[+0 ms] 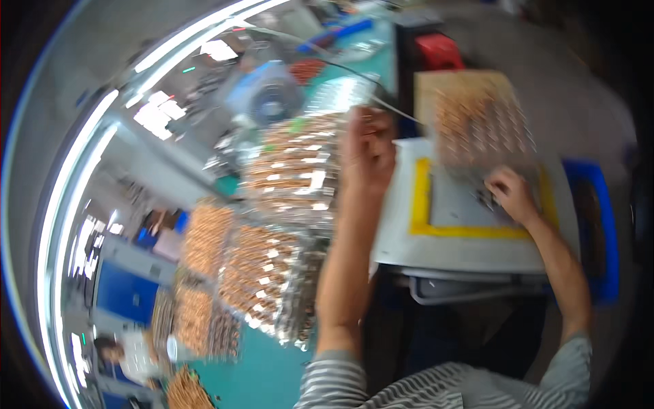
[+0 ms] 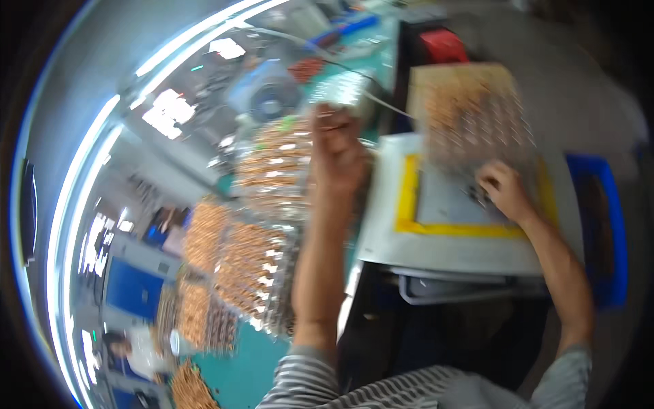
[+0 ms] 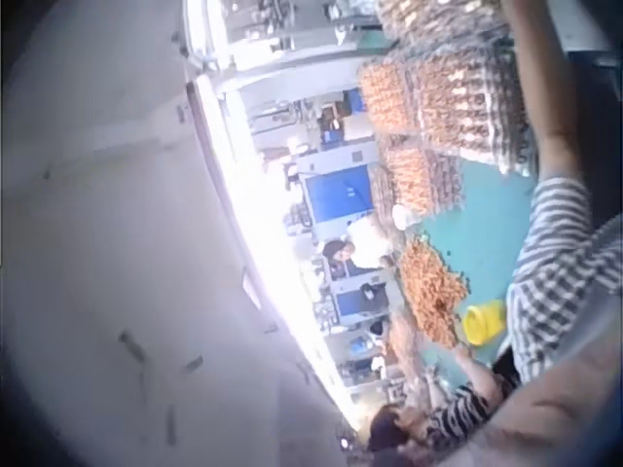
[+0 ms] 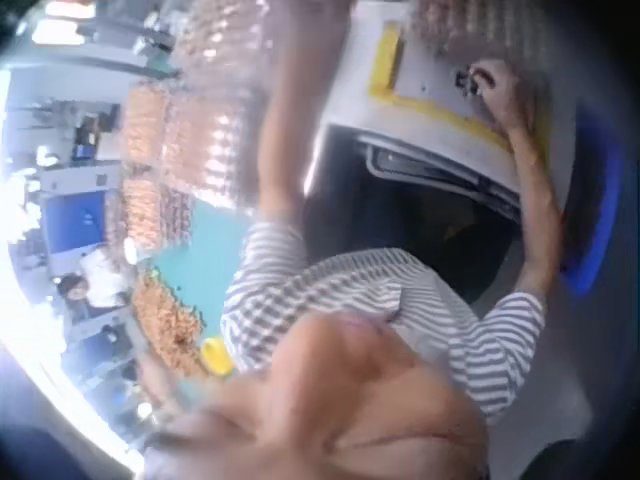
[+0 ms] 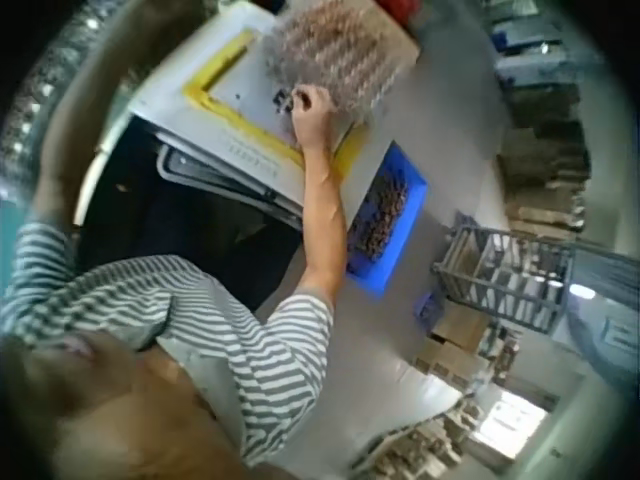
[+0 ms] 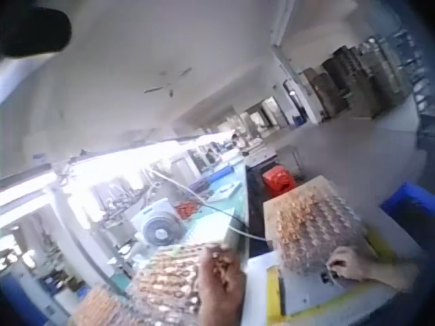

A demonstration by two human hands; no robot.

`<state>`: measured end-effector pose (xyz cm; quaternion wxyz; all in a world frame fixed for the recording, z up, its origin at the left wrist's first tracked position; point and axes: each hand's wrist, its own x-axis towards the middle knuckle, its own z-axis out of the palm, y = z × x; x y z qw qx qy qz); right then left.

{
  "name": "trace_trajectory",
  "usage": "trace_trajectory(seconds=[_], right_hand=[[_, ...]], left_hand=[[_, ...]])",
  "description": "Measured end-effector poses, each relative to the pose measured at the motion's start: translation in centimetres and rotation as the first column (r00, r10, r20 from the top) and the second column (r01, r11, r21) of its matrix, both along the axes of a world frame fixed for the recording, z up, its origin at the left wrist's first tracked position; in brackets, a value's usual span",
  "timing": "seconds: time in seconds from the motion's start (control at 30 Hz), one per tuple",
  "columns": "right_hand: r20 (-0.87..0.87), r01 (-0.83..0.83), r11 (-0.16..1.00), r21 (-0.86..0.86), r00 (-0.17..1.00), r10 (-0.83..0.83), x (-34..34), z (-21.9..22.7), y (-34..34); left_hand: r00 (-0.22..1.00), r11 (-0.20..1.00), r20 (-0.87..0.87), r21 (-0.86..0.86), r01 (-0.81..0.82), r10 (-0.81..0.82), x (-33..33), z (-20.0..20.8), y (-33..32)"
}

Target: The person trims the wire leads of toroidal coils by inserting them into a tabletop trimming machine by hand. The person pulls out and reinserts the metal scrap collection tray beneath the machine, then continues trimming coil leads.

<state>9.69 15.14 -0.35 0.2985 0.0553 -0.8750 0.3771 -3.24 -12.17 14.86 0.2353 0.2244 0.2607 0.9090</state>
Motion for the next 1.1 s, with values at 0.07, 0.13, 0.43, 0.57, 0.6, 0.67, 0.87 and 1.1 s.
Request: trace_trajectory(seconds=[0.07, 0.13, 0.43, 0.57, 0.6, 0.67, 0.87, 1.1], right_hand=[[0.074, -0.030, 0.996, -0.078, 0.997, 0.036, -1.5, 1.0, -1.5], [-0.082, -0.073, 0.997, 0.015, 0.994, 0.074, -3.5, -0.2, -1.8], [-0.021, -0.008, 1.000, 0.027, 1.000, 0.008, -1.4, -0.9, -0.7], [-0.028, -0.036, 0.997, 0.066, 0.999, 0.038, -1.3, -0.5, -0.9], [-0.049, -0.046, 0.996, 0.071, 0.998, 0.050, -1.3, -0.5, -0.8], [-0.067, -0.060, 0.995, 0.086, 0.996, 0.065, -1.4, -0.4, -0.8], [0.076, -0.097, 0.992, 0.084, 0.993, 0.091, -1.7, -1.2, -0.9], [0.017, -0.028, 0.955, 0.294, 1.000, 0.024, -3.5, -1.8, -2.1]], left_hand=[[0.987, 0.997, -0.158, -0.077, -0.005, -0.007, 5.9, 0.6, -1.6], [0.872, 0.954, -0.421, -0.258, 0.150, -0.251, 10.5, -1.0, -2.5], [0.976, 0.799, 0.031, -0.569, 0.195, -0.216, 11.9, -10.8, -1.2], [0.987, 0.770, 0.028, -0.623, 0.141, -0.158, 11.7, -12.6, -1.3], [0.992, 0.765, -0.003, -0.637, 0.096, -0.127, 11.6, -13.2, -1.1], [0.996, 0.782, 0.007, -0.620, 0.072, -0.087, 11.7, -13.7, -0.9], [0.996, 0.813, 0.020, -0.576, 0.084, -0.089, 10.8, -14.1, -0.6], [0.997, 0.801, 0.034, -0.594, 0.073, -0.066, 10.2, -14.0, -1.4]])
